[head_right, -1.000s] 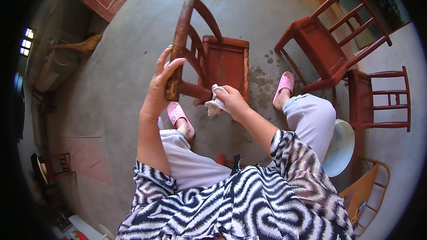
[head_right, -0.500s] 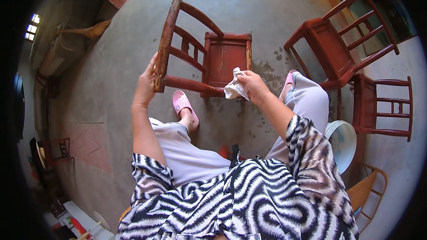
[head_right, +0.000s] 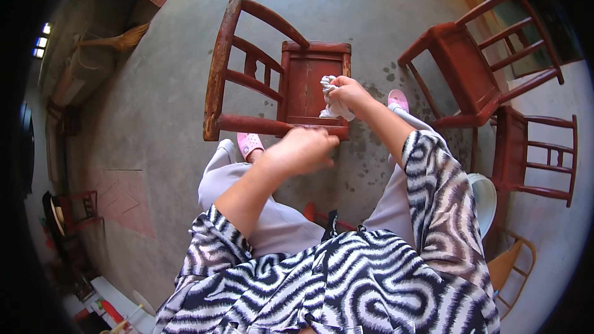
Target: Wring out a cloth in a bucket of water and use it to wipe down a small wooden chair.
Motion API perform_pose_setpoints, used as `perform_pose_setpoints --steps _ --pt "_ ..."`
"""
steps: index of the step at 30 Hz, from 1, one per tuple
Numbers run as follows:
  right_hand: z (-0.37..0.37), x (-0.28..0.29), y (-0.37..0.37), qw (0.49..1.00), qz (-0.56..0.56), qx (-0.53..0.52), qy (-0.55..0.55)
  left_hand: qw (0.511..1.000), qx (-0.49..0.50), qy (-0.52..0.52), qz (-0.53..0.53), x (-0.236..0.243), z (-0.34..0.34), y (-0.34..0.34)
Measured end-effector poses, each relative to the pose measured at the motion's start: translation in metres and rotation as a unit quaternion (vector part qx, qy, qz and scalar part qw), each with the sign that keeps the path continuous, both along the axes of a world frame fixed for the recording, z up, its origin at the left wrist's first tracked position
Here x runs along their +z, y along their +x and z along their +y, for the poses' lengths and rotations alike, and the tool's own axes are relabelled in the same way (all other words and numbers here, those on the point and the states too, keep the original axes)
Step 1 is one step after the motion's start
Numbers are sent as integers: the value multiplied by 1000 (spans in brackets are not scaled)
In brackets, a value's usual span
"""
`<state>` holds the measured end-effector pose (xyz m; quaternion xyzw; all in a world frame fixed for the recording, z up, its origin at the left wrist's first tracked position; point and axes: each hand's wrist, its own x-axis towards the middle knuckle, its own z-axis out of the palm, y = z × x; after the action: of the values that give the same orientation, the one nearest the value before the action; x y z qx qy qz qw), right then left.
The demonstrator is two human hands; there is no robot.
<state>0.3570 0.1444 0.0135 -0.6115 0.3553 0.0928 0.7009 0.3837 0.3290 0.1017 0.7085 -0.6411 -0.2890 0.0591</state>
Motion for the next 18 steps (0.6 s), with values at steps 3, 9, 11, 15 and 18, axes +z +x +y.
perform_pose_setpoints --steps 3,9,11,15,18 --pt "4 -1 38 994 -4 61 -87 998 -16 62 28 10 -2 -5" --pt "-16 -83 82 896 0 136 -422 996 85 -4 35 5 -4 10" --pt "14 -92 73 831 -19 135 -540 994 87 60 21 6 1 9" --pt "43 -104 33 755 -180 269 -570 996 62 45 47 17 -1 2" --pt "41 -97 6 723 -151 365 -566 996 45 43 64 16 -11 -3"
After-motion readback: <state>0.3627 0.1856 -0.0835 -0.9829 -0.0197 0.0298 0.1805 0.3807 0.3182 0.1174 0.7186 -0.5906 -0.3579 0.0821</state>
